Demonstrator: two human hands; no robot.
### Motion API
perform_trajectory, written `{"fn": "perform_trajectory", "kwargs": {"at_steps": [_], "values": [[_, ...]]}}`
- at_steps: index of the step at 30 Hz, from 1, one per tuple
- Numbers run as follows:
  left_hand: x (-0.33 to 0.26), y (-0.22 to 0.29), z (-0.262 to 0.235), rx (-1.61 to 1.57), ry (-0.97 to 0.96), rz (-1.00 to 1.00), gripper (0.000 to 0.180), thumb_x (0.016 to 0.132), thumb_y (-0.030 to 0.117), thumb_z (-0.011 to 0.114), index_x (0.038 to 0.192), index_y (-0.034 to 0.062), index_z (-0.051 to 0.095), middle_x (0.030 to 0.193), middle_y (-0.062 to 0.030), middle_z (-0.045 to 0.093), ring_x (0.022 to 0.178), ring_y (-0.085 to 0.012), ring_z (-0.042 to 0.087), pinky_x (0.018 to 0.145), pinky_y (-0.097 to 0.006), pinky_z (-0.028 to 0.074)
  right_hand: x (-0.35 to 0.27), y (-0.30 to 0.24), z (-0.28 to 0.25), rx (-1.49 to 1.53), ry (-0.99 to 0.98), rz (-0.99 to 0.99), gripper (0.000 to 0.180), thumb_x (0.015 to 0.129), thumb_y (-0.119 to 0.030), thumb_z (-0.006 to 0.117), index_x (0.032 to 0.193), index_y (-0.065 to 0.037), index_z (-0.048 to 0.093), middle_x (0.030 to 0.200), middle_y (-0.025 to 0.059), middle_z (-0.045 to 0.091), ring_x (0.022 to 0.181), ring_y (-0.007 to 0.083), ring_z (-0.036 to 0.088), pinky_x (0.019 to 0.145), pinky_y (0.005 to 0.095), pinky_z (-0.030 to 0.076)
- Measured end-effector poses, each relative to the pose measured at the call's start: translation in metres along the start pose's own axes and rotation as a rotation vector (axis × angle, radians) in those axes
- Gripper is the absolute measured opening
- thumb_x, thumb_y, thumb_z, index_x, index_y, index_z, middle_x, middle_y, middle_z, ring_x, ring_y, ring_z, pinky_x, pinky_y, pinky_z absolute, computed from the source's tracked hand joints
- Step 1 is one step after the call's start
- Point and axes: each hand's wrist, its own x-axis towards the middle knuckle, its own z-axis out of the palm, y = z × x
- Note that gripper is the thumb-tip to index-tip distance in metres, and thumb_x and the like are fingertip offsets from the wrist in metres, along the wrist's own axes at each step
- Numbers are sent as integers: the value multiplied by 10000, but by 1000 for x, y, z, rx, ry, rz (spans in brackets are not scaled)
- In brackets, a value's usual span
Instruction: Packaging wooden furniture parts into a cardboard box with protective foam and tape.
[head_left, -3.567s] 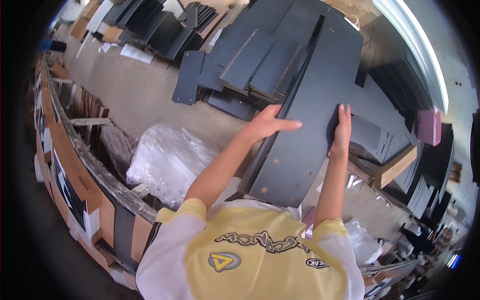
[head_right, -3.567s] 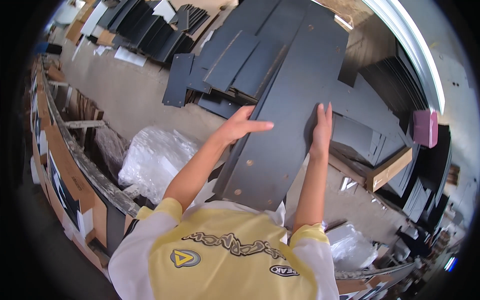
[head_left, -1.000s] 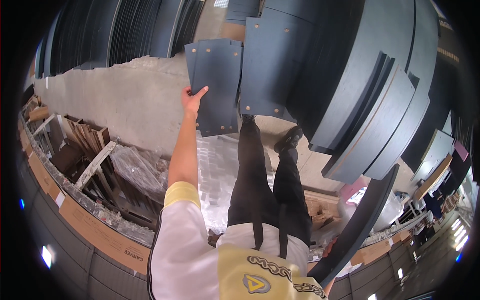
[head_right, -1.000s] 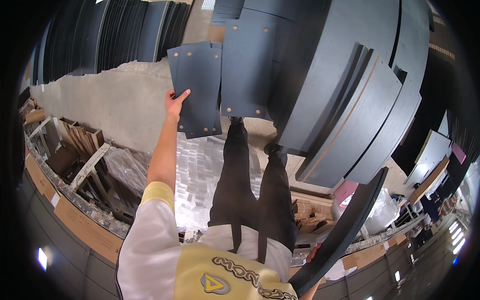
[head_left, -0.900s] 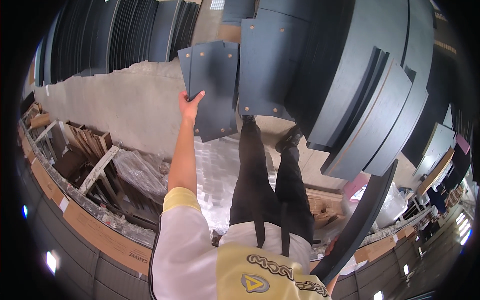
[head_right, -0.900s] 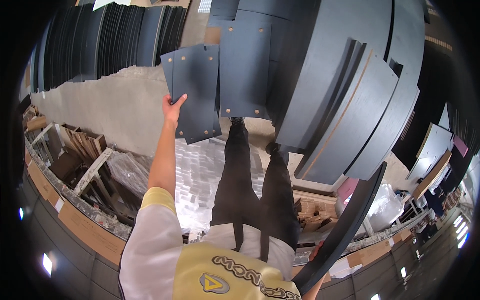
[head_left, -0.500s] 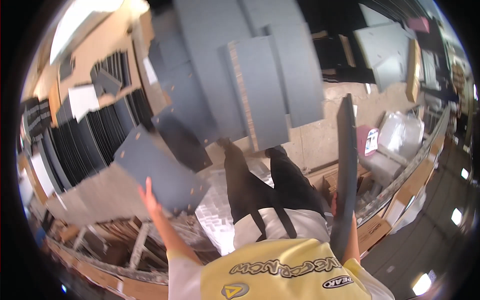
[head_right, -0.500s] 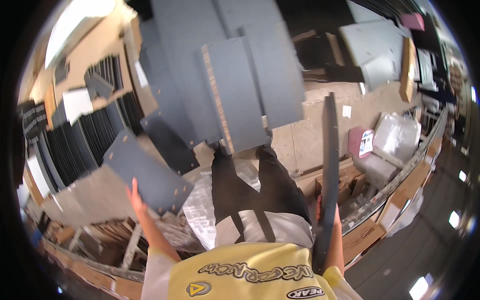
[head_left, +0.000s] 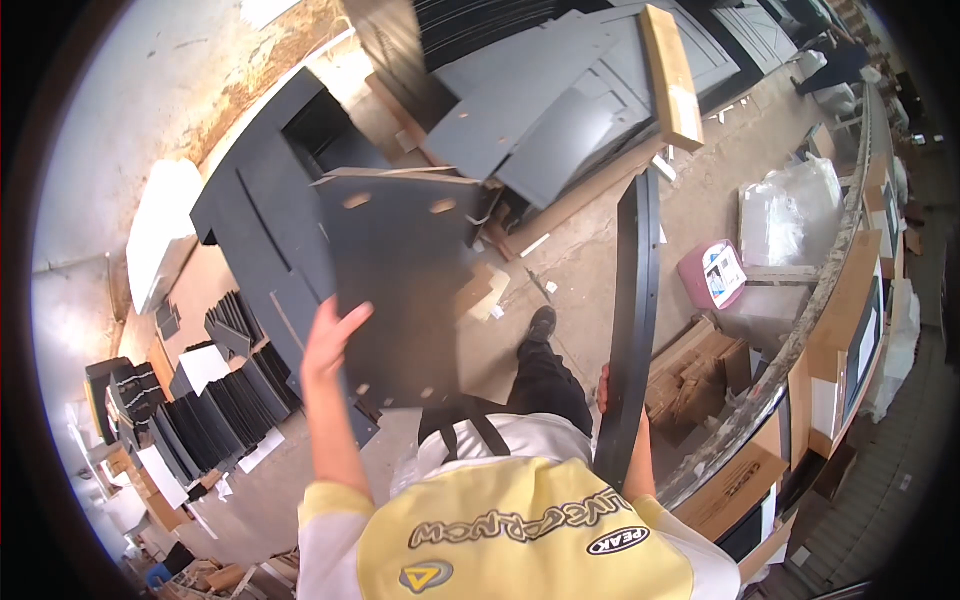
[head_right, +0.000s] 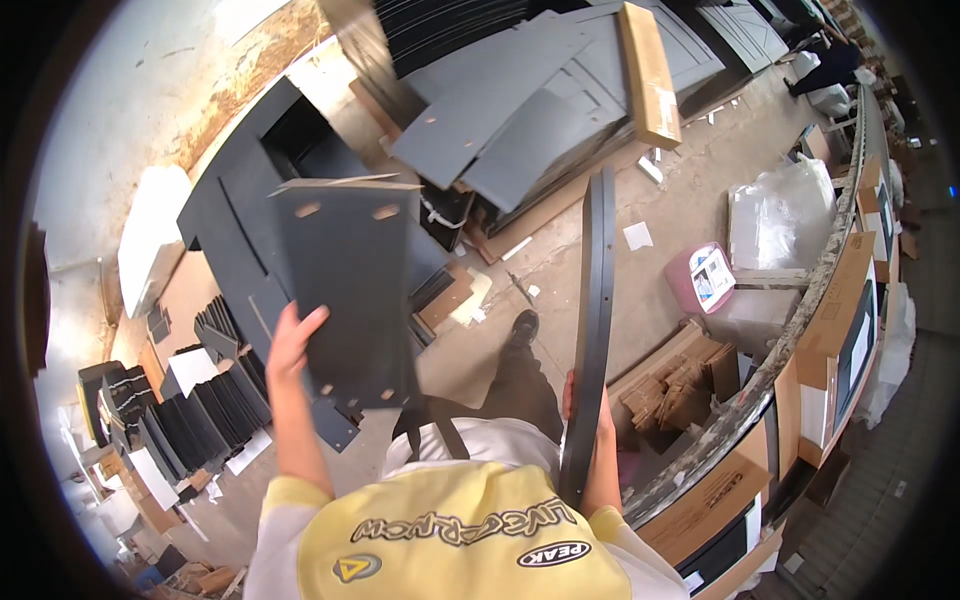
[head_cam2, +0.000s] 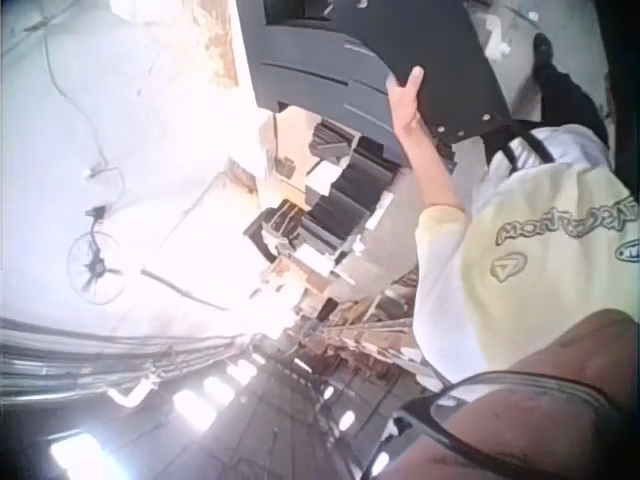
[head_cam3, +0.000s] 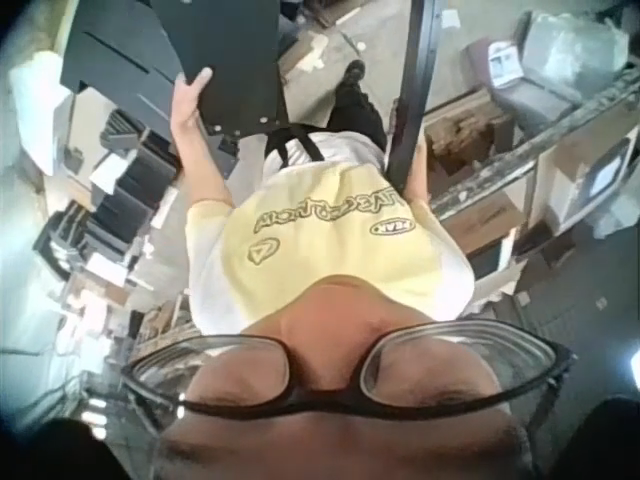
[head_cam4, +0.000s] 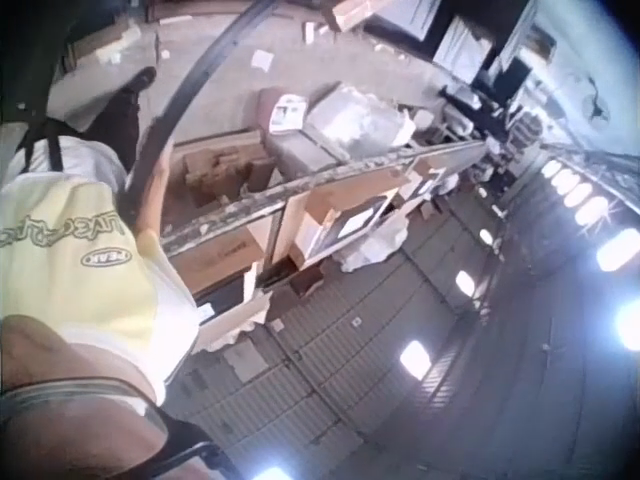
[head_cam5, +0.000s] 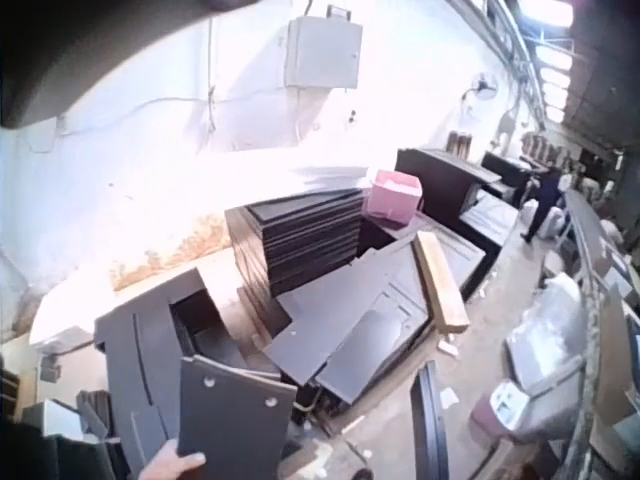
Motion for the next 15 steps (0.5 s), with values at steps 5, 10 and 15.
{"fn": "perform_trajectory", "kwargs": {"at_steps": [5,10,15], "values": [[117,1,228,34,-321,-113,415,898,207,738,1209,-41,621,1064,-87,701,908,-143,677,807,-292,555,14,-129,-39,165,-363,-179,423,988,-374,500,1159,1,596,714,113,594,568,212,603,455,322,473],[123,8,362,9,-457,-228,494,898,262,740,1262,-39,595,1140,-112,683,1004,-171,661,880,-316,538,31,-158,-90,256,-249,-450,468,1015,-342,474,1278,42,519,749,184,589,602,249,620,476,341,482],[123,19,425,105,-610,-252,505,903,293,732,1249,-49,593,1138,-132,686,1003,-186,670,880,-319,540,51,-203,-120,318,-564,-457,503,1021,-337,470,1332,57,457,747,206,579,619,275,625,498,356,489]]}}
